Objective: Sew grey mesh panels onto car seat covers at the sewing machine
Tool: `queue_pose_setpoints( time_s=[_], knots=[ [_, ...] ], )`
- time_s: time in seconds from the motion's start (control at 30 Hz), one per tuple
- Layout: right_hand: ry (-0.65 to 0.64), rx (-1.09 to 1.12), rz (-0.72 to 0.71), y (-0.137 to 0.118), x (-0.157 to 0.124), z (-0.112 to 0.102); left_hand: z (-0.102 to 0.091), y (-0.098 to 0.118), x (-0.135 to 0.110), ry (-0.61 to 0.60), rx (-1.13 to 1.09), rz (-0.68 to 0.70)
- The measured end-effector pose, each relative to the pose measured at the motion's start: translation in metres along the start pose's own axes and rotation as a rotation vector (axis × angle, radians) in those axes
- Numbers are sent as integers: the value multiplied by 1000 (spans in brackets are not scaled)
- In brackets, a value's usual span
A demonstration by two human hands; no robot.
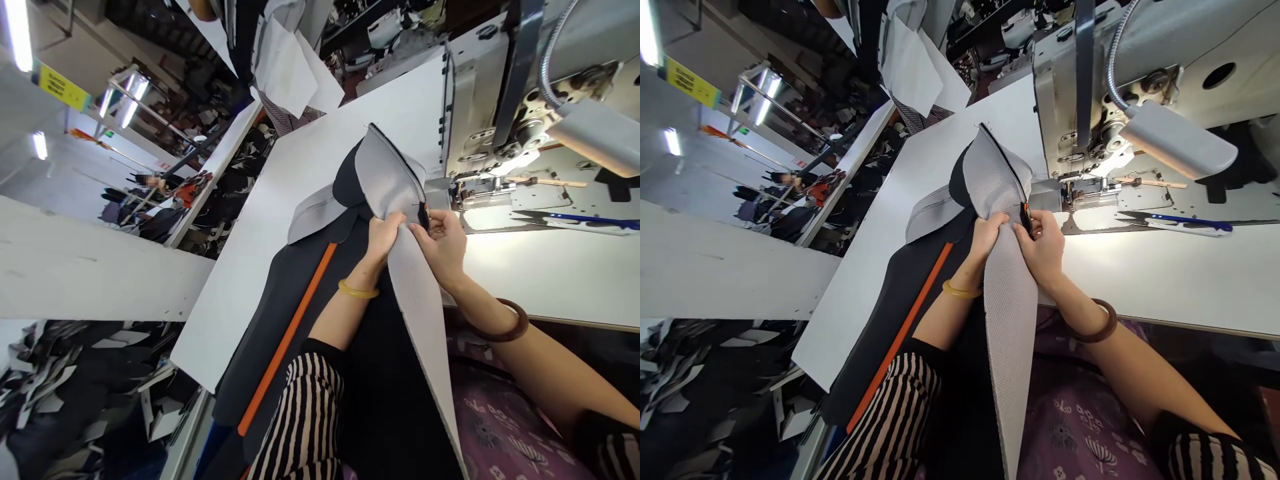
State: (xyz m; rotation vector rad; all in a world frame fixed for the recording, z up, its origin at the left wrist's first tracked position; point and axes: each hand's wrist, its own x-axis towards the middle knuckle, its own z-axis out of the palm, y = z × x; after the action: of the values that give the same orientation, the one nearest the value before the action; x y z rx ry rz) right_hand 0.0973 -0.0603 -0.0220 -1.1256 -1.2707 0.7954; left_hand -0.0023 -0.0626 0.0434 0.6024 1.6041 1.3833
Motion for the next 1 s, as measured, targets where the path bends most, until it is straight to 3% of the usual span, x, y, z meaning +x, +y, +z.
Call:
queue_pose_setpoints(
  time_s=[0.13,0.27,0.43,0.67,0.83,1.0],
  knots=[
    [5,-201,-189,1,0,-5,8,-7,2,-39,-20,108],
    [-8,-347,-322,1,-1,-2,9,-12,-1,-220,-200,221],
    [-18,-363,-349,1,-1,0,8,-15,0,-169,-136,211],
    [-94,-21,-125,-9,4,-10,10,-14,4,-111,-53,225],
    [-125,291,263,-13,15,-13,12,-16,9,-84,50,265],
    [-311,596,615,-13,25,-17,10,-17,13,-150,-36,200]
  ],
)
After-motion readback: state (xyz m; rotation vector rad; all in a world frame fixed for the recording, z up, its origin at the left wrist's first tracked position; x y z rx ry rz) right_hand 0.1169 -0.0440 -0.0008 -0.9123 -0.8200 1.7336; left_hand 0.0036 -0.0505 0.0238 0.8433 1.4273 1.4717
